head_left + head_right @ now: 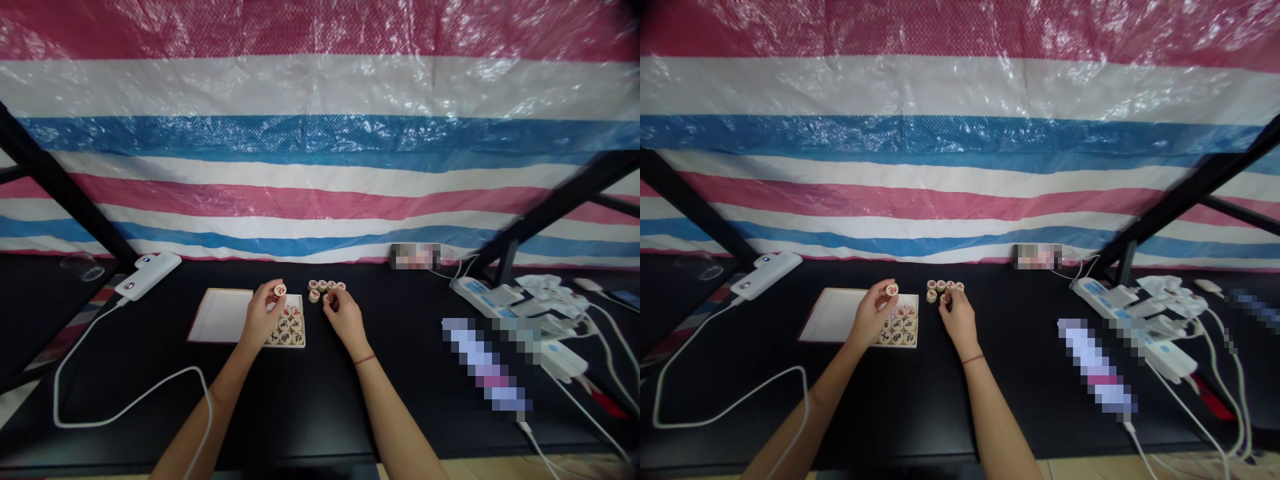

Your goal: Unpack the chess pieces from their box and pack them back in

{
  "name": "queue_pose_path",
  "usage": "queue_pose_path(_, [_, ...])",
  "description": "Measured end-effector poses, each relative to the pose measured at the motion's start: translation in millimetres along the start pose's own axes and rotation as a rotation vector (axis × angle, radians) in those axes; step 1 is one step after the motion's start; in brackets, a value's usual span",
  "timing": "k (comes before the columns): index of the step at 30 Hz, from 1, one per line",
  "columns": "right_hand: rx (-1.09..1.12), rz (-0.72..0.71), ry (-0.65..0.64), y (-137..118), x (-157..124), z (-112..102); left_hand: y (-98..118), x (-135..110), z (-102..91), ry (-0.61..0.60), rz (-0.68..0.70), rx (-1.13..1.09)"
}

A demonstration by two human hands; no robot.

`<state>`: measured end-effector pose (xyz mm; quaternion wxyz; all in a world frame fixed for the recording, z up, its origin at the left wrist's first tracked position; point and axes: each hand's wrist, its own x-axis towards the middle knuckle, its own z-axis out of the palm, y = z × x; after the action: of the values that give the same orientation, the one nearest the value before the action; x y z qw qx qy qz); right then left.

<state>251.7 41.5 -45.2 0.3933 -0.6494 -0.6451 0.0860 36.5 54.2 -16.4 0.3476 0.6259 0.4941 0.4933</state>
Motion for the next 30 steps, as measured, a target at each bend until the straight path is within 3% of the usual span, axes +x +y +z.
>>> queue_pose_path(4, [-0.013, -0.007, -0.009, -12, -2, -3, 4, -4, 0.7, -0.084, 0.174, 0.241])
queue_pose_path(7, [0.150, -0.066, 0.001, -32, -7, -4, 5, -7, 3.1, -0.160, 0.281, 0.391])
queue_pose_path(10, [0.331, -0.171, -0.075, -52, -14, 0, 6, -8, 5.5, -0.236, 0.326, 0.442])
queue_pose_path(14, [0.401, -0.142, -0.067, -63, -18, 4, 7, -9, 6.5, -0.286, 0.334, 0.445])
queue_pose_path(17, [0.378, -0.096, 0.005, -52, -14, 1, 7, -7, 4.9, -0.290, 0.355, 0.487])
queue_pose_path(21, [0.143, 0.040, 0.146, -21, -7, -5, 4, -4, -1.4, -0.211, 0.330, 0.563])
queue_pose_path(25, [-0.034, 0.051, 0.070, -1, -6, -3, -2, 0, -6.7, -0.149, 0.282, 0.551])
queue_pose_path(30, [-0.085, -0.008, -0.007, 3, -8, 3, -6, 1, -6.8, -0.139, 0.272, 0.551])
